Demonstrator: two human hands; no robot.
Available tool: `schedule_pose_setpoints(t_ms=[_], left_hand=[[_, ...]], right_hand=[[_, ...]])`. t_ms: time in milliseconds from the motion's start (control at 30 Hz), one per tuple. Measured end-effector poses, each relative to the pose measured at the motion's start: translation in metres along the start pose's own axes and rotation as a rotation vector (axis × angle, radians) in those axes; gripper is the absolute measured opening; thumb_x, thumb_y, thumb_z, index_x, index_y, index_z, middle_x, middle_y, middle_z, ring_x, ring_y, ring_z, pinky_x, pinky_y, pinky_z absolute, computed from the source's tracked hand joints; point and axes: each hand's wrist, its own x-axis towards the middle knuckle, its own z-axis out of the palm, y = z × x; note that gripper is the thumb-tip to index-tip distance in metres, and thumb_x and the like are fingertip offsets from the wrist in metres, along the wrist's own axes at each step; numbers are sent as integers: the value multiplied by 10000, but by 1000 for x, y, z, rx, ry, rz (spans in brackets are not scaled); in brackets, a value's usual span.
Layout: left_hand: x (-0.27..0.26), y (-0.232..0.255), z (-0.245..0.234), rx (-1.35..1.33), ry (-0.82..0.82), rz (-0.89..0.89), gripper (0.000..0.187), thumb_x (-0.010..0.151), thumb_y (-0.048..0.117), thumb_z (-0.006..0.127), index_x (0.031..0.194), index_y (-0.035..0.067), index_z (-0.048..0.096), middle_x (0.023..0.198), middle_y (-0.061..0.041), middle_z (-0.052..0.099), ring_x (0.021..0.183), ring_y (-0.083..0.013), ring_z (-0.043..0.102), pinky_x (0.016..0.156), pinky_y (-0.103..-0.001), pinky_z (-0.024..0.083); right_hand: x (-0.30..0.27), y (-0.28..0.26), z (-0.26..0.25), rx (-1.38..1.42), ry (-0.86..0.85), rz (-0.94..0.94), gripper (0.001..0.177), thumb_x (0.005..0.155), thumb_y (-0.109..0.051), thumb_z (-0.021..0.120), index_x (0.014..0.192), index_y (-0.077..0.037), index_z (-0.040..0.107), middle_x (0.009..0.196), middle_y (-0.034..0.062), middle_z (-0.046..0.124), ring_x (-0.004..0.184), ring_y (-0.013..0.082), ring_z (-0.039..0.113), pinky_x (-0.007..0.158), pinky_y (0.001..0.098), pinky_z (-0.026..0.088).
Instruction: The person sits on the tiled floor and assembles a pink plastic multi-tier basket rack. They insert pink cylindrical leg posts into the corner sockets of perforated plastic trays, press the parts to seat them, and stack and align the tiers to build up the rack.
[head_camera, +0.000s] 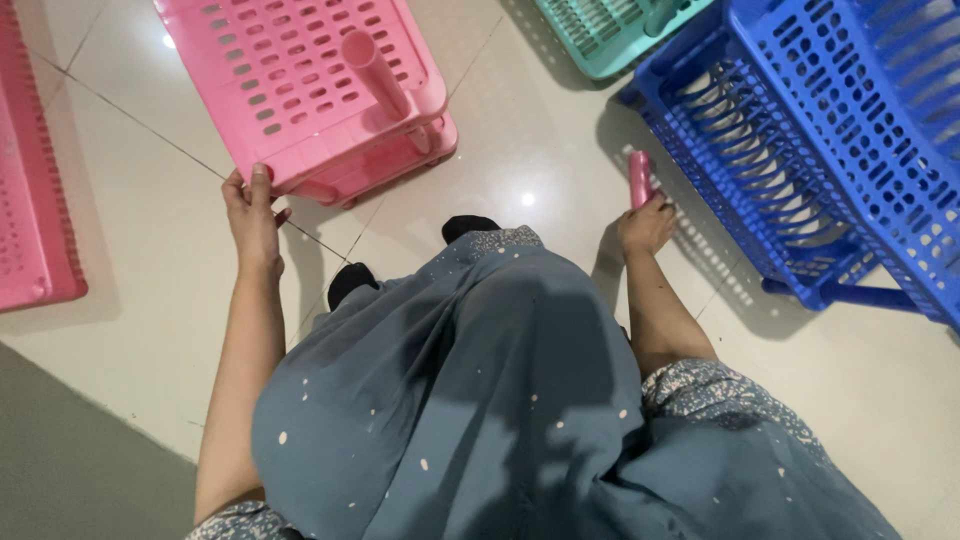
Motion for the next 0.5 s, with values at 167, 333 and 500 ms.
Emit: schedule_pose_setpoints(t_ms=[167, 333, 500], left_hand=[[8, -10, 2, 0, 20, 4, 623, 1001, 521, 626, 1429, 115, 428, 1249, -38, 662, 1101, -142, 622, 805, -315, 538], [11, -15, 5, -15, 27, -8, 660, 994, 534, 615, 1458, 114, 408, 1314, -61, 653, 1195, -164, 610, 849, -335, 529], [9, -15, 5, -72, 5, -56, 681, 967, 542, 609, 1479, 141, 406, 1366, -57, 624, 1250, -173, 589, 894, -360, 521]], right_hand=[[-20, -36, -8, 118, -83, -289, 556, 883, -124, 718, 1404, -90, 527, 1312, 231, 542, 1195, 429, 557, 936, 534, 510], [-34, -116, -32, 490, -565, -379, 664, 826, -119, 743, 1437, -59, 492, 1220, 168, 688, 1091, 282, 690, 973, 415, 552], [-53, -203, -90, 617, -1155, -494, 568, 914, -106, 670, 1459, -86, 511, 1193, 152, 697, 1012, 232, 654, 883, 389, 542]])
